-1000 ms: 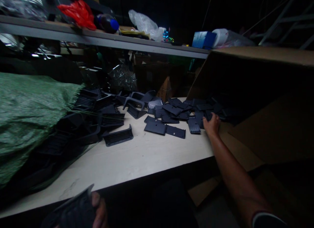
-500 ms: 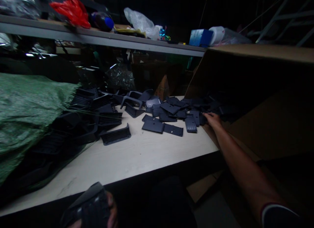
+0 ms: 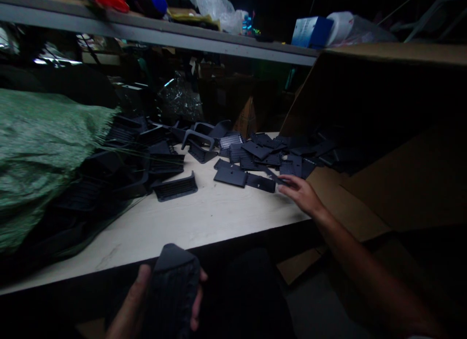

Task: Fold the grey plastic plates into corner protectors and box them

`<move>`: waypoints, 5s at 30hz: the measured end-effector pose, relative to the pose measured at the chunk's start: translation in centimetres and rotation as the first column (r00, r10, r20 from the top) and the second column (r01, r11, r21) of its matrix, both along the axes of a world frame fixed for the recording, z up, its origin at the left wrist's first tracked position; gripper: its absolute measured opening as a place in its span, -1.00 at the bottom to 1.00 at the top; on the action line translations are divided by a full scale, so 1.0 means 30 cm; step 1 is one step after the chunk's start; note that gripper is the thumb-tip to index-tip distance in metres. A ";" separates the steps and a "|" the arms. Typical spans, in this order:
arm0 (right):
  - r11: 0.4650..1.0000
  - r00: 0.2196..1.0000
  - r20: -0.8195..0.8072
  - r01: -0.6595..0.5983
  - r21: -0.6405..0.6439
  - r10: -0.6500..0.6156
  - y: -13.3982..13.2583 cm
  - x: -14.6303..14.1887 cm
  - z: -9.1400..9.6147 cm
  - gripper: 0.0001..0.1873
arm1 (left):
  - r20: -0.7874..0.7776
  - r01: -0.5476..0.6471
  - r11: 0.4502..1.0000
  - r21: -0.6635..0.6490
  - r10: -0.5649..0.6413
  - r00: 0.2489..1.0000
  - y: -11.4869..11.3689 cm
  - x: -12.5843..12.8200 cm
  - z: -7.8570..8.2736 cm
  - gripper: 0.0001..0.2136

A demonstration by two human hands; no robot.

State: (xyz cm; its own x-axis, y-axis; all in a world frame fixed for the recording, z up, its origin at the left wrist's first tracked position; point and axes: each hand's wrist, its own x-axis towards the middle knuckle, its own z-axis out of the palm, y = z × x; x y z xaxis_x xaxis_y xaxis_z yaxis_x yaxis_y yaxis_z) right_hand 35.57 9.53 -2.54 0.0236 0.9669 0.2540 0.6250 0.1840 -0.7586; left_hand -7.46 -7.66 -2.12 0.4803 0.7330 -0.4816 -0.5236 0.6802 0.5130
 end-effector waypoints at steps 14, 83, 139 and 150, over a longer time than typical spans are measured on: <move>0.899 0.753 0.502 -0.413 -0.143 0.426 -0.046 -0.470 -0.079 -0.14 | 0.201 -0.589 0.808 0.024 0.573 0.794 0.134 0.104 -0.007 -0.23; 0.731 0.547 -0.717 -0.678 -0.077 0.432 -0.371 -0.875 0.014 -0.56 | -0.058 -0.701 0.634 0.327 0.754 0.655 0.139 0.117 0.075 -0.82; 0.509 0.272 -0.962 -0.826 -0.243 -0.019 -0.307 -0.854 0.073 -0.58 | -0.427 -0.335 0.687 0.644 0.687 0.588 0.094 -0.022 0.034 -0.65; 0.464 0.517 -0.395 -0.856 -0.229 0.759 -0.324 -0.783 0.061 -0.83 | -0.141 -0.271 0.939 0.212 0.304 0.942 0.155 0.014 0.068 -0.67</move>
State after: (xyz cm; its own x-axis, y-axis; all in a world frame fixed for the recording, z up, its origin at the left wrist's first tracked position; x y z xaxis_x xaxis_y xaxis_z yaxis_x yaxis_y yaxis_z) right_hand 12.06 -0.18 -0.70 -0.8129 0.5823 -0.0048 0.1589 0.2138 -0.9639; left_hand -7.04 -3.00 -0.07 0.1590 0.9121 -0.3779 -0.5763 0.3966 0.7146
